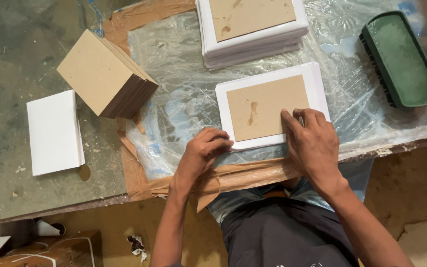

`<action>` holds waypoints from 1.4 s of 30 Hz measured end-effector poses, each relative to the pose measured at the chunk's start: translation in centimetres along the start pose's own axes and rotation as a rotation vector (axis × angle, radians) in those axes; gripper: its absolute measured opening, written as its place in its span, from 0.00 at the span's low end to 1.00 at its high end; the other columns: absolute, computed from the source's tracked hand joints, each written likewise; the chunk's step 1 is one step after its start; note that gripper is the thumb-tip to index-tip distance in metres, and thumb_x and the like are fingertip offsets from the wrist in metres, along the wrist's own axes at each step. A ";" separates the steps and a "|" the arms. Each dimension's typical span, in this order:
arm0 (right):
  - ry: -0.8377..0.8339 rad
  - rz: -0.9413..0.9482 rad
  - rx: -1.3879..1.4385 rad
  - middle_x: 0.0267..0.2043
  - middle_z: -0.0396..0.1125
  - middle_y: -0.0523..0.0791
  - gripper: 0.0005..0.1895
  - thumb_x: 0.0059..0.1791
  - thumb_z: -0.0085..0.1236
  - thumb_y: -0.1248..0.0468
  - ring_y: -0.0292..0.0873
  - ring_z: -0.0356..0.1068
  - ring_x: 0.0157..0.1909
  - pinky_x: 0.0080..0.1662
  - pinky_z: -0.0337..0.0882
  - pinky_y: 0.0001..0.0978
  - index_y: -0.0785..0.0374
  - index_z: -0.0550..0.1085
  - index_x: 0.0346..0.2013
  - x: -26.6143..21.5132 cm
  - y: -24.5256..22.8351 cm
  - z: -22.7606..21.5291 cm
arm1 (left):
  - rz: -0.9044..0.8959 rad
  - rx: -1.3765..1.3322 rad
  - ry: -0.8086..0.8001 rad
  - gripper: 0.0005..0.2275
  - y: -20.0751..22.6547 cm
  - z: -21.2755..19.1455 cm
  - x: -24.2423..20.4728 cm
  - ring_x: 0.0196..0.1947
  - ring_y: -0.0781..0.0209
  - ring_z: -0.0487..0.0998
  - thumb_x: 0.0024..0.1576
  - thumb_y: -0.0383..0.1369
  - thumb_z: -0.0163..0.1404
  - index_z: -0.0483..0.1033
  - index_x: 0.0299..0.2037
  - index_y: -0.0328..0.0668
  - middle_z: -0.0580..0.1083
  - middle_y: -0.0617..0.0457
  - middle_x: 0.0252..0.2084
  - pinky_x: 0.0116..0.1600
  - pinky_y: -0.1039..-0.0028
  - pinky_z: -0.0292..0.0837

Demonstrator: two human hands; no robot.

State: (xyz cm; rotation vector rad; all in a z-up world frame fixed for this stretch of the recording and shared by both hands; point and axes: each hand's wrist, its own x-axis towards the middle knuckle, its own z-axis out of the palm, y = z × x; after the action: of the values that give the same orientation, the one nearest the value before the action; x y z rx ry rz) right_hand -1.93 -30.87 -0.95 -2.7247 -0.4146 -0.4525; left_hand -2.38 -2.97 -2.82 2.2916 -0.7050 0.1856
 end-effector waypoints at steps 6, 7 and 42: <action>-0.009 0.001 0.015 0.50 0.70 0.47 0.24 0.44 0.63 0.67 0.50 0.70 0.53 0.52 0.71 0.43 0.57 0.78 0.56 0.0 0.0 -0.1 | -0.070 -0.015 0.006 0.07 -1.6 1.7 -0.4 0.45 0.58 0.81 0.56 0.28 0.60 0.82 0.42 0.40 0.80 0.51 0.45 0.51 0.69 0.78; -0.006 -0.001 0.015 0.50 0.71 0.47 0.25 0.43 0.63 0.67 0.50 0.70 0.53 0.52 0.71 0.43 0.57 0.78 0.56 0.1 0.0 -0.2 | -0.108 -0.009 -0.011 0.06 -1.5 2.1 -0.3 0.45 0.59 0.82 0.58 0.27 0.59 0.81 0.44 0.40 0.79 0.51 0.46 0.51 0.69 0.78; -0.002 0.082 0.416 0.60 0.71 0.48 0.17 0.52 0.55 0.63 0.53 0.75 0.53 0.49 0.75 0.42 0.60 0.77 0.55 -1.6 1.5 -2.1 | -0.567 -0.170 0.391 0.29 8.1 5.4 5.9 0.61 0.41 0.76 0.60 0.21 0.49 0.55 0.73 0.34 0.70 0.33 0.66 0.60 0.64 0.74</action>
State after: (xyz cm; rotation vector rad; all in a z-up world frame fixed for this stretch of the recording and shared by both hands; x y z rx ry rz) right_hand -3.45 -33.36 -0.09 -2.3288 -0.3504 -0.3017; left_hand -2.21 -13.96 0.05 2.1085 0.1294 0.2799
